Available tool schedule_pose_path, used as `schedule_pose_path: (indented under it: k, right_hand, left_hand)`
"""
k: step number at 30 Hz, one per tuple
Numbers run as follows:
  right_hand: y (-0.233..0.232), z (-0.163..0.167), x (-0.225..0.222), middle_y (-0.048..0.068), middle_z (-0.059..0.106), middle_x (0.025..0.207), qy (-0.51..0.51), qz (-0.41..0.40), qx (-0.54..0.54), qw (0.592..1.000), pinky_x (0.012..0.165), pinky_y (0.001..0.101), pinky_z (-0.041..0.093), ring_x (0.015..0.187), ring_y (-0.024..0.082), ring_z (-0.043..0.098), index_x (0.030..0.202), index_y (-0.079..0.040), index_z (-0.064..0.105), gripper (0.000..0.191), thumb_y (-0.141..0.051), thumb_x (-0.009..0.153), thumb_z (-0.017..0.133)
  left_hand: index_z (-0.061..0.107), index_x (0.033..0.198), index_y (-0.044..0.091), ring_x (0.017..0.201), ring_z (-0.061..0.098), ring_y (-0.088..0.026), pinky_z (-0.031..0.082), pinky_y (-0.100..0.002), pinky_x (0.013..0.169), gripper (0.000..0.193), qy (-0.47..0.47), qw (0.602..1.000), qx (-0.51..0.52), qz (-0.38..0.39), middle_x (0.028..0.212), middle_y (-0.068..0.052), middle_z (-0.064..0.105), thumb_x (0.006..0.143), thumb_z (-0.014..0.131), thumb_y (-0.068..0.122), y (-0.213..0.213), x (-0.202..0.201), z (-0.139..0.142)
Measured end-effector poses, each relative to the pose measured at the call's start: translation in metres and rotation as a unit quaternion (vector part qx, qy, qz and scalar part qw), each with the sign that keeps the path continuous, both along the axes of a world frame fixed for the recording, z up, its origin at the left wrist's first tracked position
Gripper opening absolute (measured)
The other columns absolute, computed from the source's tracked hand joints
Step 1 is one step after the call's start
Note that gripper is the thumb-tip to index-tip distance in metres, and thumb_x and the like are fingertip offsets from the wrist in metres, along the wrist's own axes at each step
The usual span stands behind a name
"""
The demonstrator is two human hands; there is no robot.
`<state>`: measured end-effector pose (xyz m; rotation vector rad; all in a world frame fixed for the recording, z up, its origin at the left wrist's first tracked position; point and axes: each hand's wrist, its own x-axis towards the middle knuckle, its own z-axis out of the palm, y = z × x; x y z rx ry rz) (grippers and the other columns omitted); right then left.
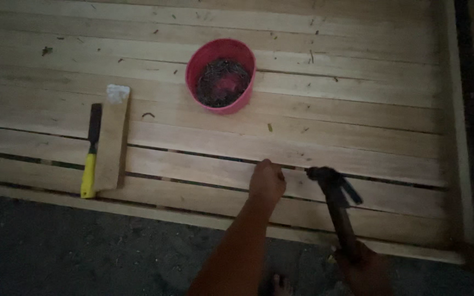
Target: The person picks nails one at a time from a pink bucket and hammers them into the slatted wooden surface of a large wooden box, holding the hammer in one hand while positioning each nail with the other. The bucket is occasionally repositioned on the slats as the work moves along the surface.
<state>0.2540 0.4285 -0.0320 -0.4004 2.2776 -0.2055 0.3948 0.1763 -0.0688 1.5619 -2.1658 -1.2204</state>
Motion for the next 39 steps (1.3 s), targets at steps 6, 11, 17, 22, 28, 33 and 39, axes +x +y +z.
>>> schedule_pose_path:
  k: [6, 11, 17, 22, 28, 33, 39]
  right_hand:
    - [-0.008, 0.012, -0.004, 0.024, 0.075, 0.099, -0.071, -0.094, 0.030, 0.993, 0.084, 0.0553, 0.063, 0.087, 0.039, 0.076, 0.143, -0.011, 0.062, 0.055, -0.038, 0.096, 0.071]
    - [-0.015, 0.013, 0.003, 0.016, 0.078, 0.096, -0.011, 0.013, 0.065, 0.998, 0.089, 0.0453, 0.056, 0.086, 0.025, 0.073, 0.135, -0.010, 0.066, 0.059, -0.051, 0.093, 0.070]
    - [-0.006, -0.001, 0.000, 0.024, 0.076, 0.089, -0.016, 0.005, 0.079, 0.997, 0.085, 0.0508, 0.066, 0.080, 0.040, 0.079, 0.126, -0.005, 0.073, 0.056, -0.050, 0.094, 0.067]
    - [0.017, -0.042, -0.013, 0.013, 0.076, 0.085, 0.026, 0.056, 0.004, 0.998, 0.082, 0.0450, 0.059, 0.077, 0.026, 0.073, 0.125, -0.007, 0.069, 0.055, -0.049, 0.089, 0.070]
    - [0.033, -0.062, -0.027, 0.009, 0.076, 0.089, -0.003, 0.303, 0.109, 0.947, 0.084, 0.0398, 0.063, 0.080, 0.023, 0.076, 0.157, -0.024, 0.037, 0.063, -0.042, 0.100, 0.057]
    - [0.020, -0.050, -0.008, 0.010, 0.077, 0.097, -0.036, 0.189, 0.133, 0.972, 0.090, 0.0409, 0.064, 0.085, 0.024, 0.080, 0.136, -0.019, 0.064, 0.049, -0.053, 0.100, 0.057]
    - [-0.036, -0.006, -0.002, 0.007, 0.076, 0.117, -0.014, 0.119, 0.129, 0.984, 0.108, 0.0456, 0.051, 0.109, 0.027, 0.072, 0.138, -0.023, 0.065, 0.055, -0.051, 0.091, 0.067]
  left_hand:
    - [0.076, 0.103, 0.006, 0.104, 0.060, -0.035, 0.054, -0.046, 0.090, 0.025, -0.007, 0.996, -0.056, -0.066, 0.111, -0.017, 0.063, 0.078, 0.078, 0.003, 0.008, 0.005, 0.028]
    - [0.079, 0.106, 0.010, 0.106, 0.060, -0.032, 0.053, -0.046, 0.092, 0.020, -0.013, 0.975, -0.128, -0.180, 0.115, -0.012, 0.064, 0.087, 0.072, 0.013, 0.022, -0.006, 0.041]
    - [0.079, 0.103, 0.009, 0.107, 0.060, -0.033, 0.053, -0.045, 0.092, 0.017, -0.045, 0.962, -0.141, -0.231, 0.116, -0.014, 0.064, 0.093, 0.066, 0.013, 0.018, -0.009, 0.020]
    - [0.076, 0.098, 0.005, 0.107, 0.063, -0.033, 0.052, -0.047, 0.095, 0.017, 0.009, 0.982, -0.148, -0.117, 0.113, -0.016, 0.064, 0.084, 0.068, -0.002, 0.005, 0.000, 0.003]
    - [0.073, 0.088, 0.002, 0.099, 0.063, -0.039, 0.054, -0.046, 0.089, 0.004, 0.019, 0.998, -0.048, -0.047, 0.103, -0.021, 0.061, 0.083, 0.073, 0.002, -0.020, 0.005, -0.011]
    - [0.073, 0.087, 0.004, 0.096, 0.065, -0.038, 0.056, -0.046, 0.087, 0.004, 0.027, 0.996, -0.061, -0.057, 0.101, -0.019, 0.061, 0.083, 0.073, 0.005, -0.024, 0.005, -0.018]
    - [0.073, 0.098, 0.002, 0.104, 0.063, -0.040, 0.051, -0.048, 0.096, 0.015, 0.131, 0.973, -0.190, -0.001, 0.105, -0.020, 0.066, 0.087, 0.063, 0.000, -0.059, 0.003, 0.011]
